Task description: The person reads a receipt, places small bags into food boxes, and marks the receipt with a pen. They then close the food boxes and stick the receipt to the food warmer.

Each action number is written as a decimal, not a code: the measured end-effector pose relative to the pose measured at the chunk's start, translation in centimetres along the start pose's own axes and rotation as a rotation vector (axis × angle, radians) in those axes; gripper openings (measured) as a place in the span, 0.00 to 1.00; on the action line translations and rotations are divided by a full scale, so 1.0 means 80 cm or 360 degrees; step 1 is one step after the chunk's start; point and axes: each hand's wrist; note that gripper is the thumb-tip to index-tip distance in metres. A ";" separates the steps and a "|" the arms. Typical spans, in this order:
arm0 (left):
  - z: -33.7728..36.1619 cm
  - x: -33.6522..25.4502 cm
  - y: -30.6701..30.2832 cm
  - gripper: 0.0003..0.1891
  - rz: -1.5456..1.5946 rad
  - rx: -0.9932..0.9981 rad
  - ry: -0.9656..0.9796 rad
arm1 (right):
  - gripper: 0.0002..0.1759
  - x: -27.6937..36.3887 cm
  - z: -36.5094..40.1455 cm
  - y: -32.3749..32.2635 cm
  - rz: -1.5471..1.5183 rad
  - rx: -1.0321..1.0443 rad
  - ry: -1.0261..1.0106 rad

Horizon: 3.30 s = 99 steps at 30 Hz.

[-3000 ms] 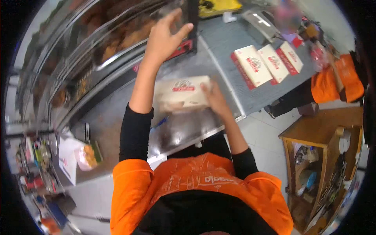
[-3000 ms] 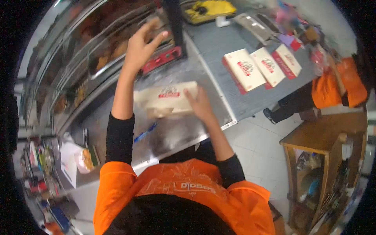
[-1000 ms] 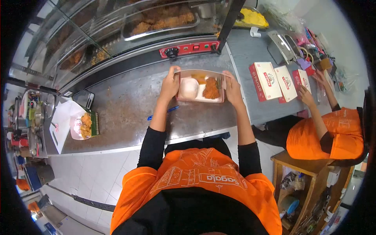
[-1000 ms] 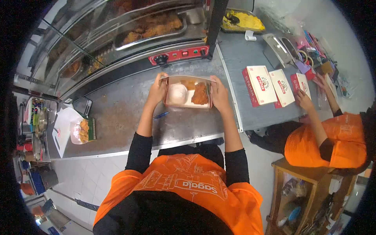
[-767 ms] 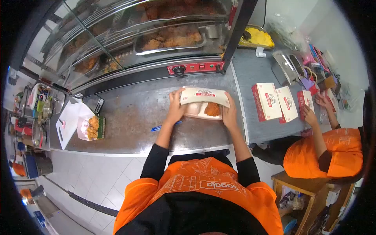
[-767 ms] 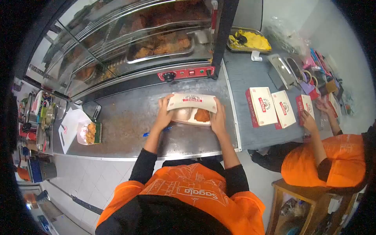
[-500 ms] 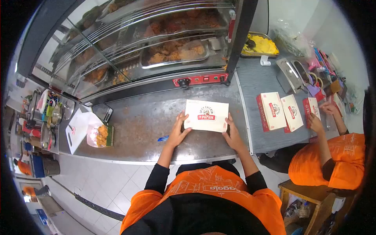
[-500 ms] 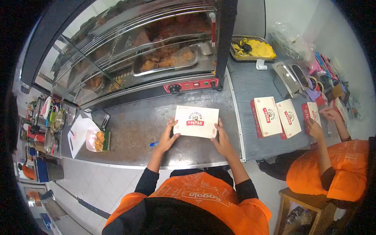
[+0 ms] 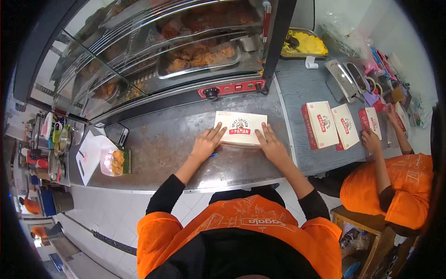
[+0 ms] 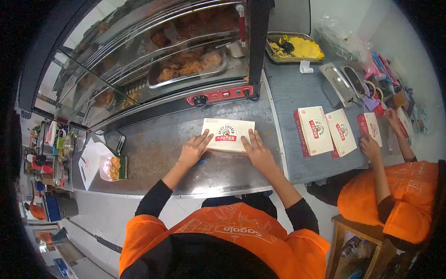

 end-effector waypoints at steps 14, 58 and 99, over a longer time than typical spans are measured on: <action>0.084 0.006 -0.040 0.24 0.0166 -0.0652 -0.1010 | 0.63 0.036 -0.107 -0.027 -0.0105 0.0288 -0.0181; -0.076 -0.045 -0.018 0.13 0.1058 -0.0253 -0.0637 | 0.36 -0.057 0.005 -0.045 -0.0078 -0.0410 0.1100; 0.006 -0.099 -0.211 0.34 0.2164 -0.0583 -0.0359 | 0.21 0.073 -0.016 0.001 -0.0702 -0.0477 0.0567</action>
Point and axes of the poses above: each hand's wrist, its own z-axis away from the middle knuckle, its own y-axis out of the palm, x = y × z
